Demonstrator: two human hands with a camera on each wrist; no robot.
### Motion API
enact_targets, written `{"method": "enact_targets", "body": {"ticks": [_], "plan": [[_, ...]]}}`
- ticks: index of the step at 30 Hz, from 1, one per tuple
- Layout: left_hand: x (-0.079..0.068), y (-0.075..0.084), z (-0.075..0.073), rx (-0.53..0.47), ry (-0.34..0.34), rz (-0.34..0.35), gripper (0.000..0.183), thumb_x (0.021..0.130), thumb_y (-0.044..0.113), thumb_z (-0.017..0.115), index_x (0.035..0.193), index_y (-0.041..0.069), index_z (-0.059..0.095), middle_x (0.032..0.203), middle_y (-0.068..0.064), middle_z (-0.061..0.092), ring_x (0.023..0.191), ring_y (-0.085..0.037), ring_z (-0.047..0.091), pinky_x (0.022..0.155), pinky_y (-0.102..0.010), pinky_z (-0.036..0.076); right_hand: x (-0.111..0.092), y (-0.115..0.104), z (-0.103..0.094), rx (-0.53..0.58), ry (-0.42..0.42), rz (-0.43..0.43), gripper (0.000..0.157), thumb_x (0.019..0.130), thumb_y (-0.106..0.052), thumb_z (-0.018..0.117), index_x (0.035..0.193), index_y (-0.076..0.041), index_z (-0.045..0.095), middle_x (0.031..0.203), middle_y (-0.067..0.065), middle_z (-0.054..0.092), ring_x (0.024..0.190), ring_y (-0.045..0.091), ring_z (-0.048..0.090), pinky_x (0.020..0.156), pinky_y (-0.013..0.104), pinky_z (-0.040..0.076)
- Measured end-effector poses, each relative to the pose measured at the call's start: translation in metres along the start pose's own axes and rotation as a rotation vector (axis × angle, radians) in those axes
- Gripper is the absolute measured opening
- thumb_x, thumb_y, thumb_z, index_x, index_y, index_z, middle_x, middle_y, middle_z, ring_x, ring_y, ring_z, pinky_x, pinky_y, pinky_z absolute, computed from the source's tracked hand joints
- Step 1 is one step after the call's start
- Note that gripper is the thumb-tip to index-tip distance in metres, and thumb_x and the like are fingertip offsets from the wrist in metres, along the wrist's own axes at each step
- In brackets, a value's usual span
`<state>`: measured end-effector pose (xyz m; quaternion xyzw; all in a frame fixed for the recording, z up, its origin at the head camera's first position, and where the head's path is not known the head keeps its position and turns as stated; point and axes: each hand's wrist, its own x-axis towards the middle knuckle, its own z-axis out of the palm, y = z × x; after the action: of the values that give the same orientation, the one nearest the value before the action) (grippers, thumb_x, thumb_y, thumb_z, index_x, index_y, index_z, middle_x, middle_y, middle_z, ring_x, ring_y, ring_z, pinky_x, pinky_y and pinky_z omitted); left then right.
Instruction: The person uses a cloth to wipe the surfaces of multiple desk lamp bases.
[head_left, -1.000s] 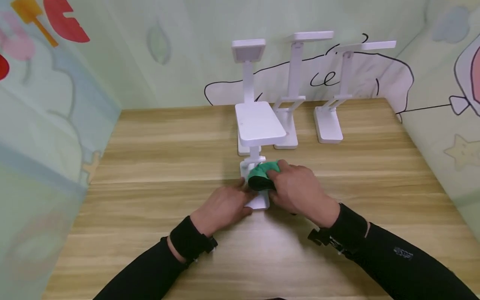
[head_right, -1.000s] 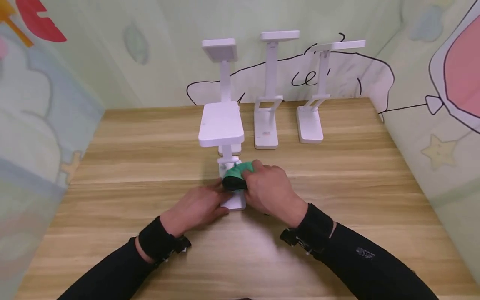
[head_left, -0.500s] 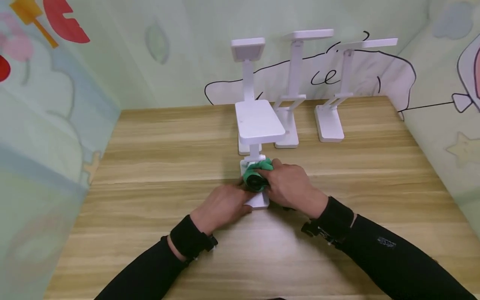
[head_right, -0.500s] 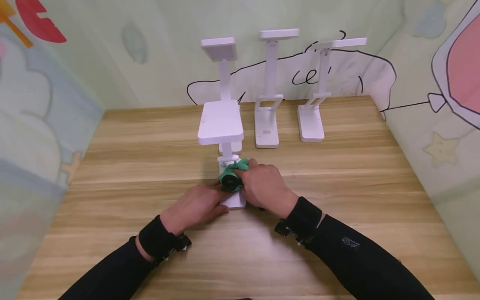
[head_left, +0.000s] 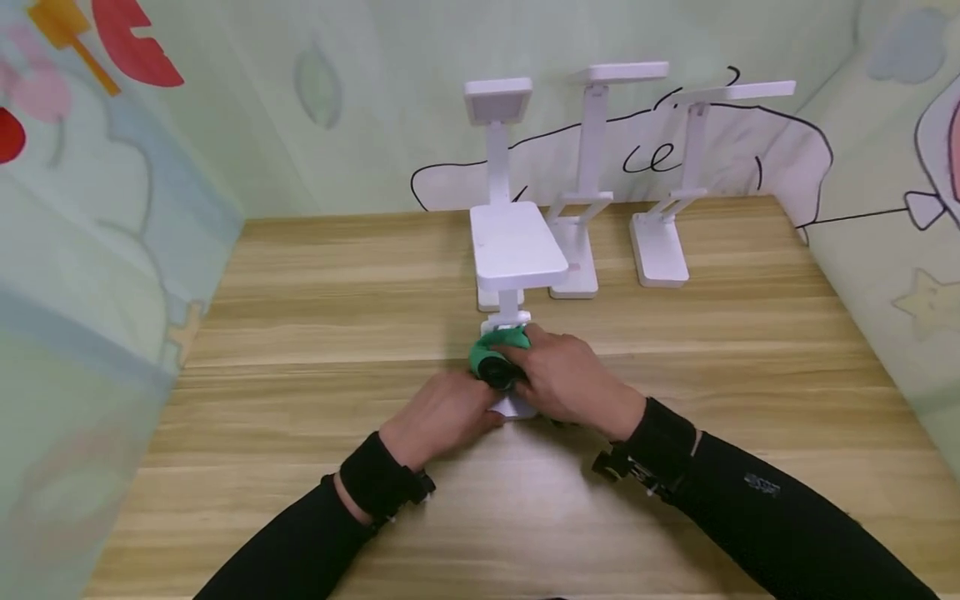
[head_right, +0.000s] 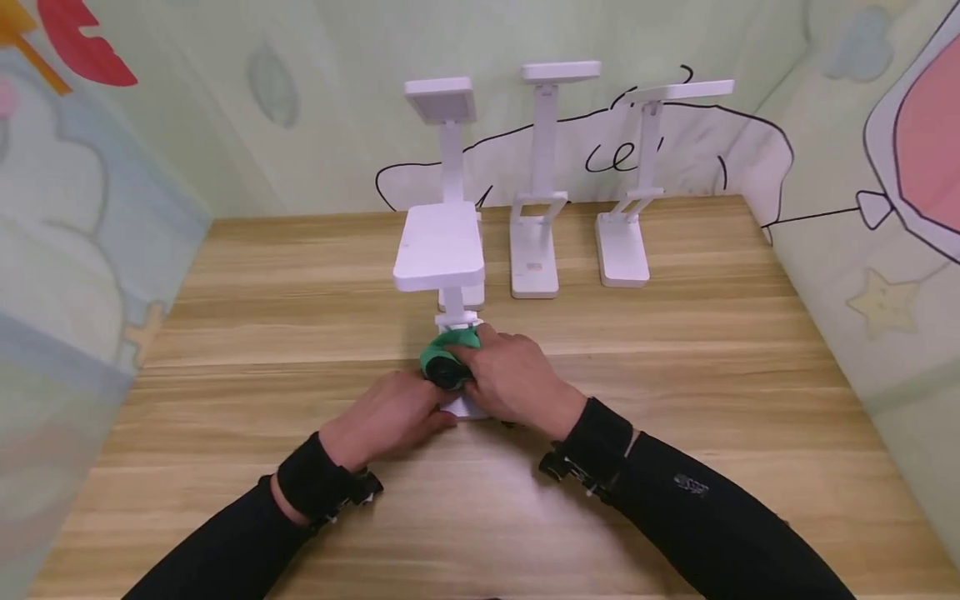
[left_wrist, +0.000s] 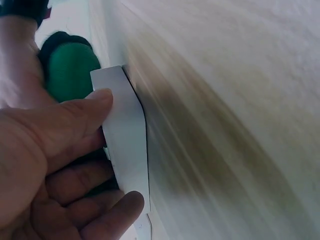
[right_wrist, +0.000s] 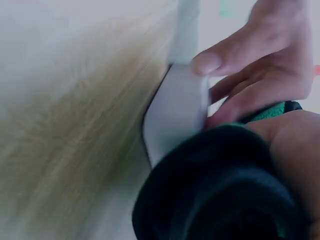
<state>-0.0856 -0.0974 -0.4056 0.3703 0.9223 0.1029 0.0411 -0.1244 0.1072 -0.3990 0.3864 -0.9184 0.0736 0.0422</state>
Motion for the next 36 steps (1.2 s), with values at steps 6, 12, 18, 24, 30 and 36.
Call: {"method": "enact_targets", "body": {"ticks": [6,12,18,24,30,36], "plan": [[0.002,-0.001,0.001,0.026,-0.008,0.038,0.037,0.089,0.030,0.069,0.122,0.013,0.063,0.113,-0.007,0.069,0.101,-0.020,0.062,0.070,-0.032,0.055,-0.004,0.015,0.003,0.035,-0.070,0.095,0.046,0.081,-0.026,0.068,0.127,-0.022,0.064,0.083,0.006,0.049,0.059,0.017,0.046,0.044,0.032,0.039],[0.002,-0.002,-0.001,0.042,-0.023,0.072,0.045,0.092,0.029,0.065,0.132,0.010,0.060,0.138,-0.017,0.055,0.128,-0.034,0.047,0.092,-0.040,0.052,-0.012,0.039,-0.008,0.060,-0.086,0.205,0.044,0.080,-0.025,0.068,0.123,-0.016,0.067,0.090,0.008,0.054,0.066,0.019,0.050,0.045,0.032,0.041],[0.002,-0.005,-0.002,0.032,-0.046,0.058,0.045,0.093,0.029,0.064,0.134,0.011,0.058,0.139,-0.017,0.053,0.129,-0.033,0.046,0.095,-0.040,0.050,0.006,0.051,0.001,0.259,-0.171,0.304,0.054,0.087,-0.021,0.061,0.139,-0.010,0.052,0.135,0.026,0.048,0.101,0.030,0.056,0.080,0.049,0.053],[0.003,-0.003,-0.002,-0.008,-0.060,0.023,0.047,0.092,0.029,0.065,0.134,0.010,0.057,0.140,-0.018,0.052,0.131,-0.034,0.044,0.095,-0.042,0.050,-0.013,0.044,0.010,0.309,-0.216,0.267,0.058,0.087,-0.024,0.062,0.141,-0.008,0.050,0.122,0.021,0.055,0.090,0.025,0.056,0.077,0.043,0.052],[0.004,-0.004,-0.001,0.010,-0.037,0.041,0.045,0.093,0.031,0.064,0.133,0.012,0.058,0.139,-0.016,0.053,0.130,-0.033,0.044,0.093,-0.042,0.051,-0.039,0.041,-0.002,0.242,-0.201,0.087,0.053,0.081,-0.024,0.067,0.133,-0.017,0.060,0.105,0.008,0.056,0.078,0.016,0.053,0.067,0.034,0.050],[0.006,-0.003,-0.001,-0.018,-0.030,0.044,0.044,0.092,0.029,0.065,0.132,0.010,0.060,0.139,-0.018,0.053,0.130,-0.034,0.045,0.092,-0.043,0.052,-0.024,0.044,-0.001,0.284,-0.108,0.152,0.057,0.085,-0.023,0.067,0.140,-0.022,0.052,0.119,0.015,0.053,0.081,0.020,0.055,0.071,0.041,0.052]]}}
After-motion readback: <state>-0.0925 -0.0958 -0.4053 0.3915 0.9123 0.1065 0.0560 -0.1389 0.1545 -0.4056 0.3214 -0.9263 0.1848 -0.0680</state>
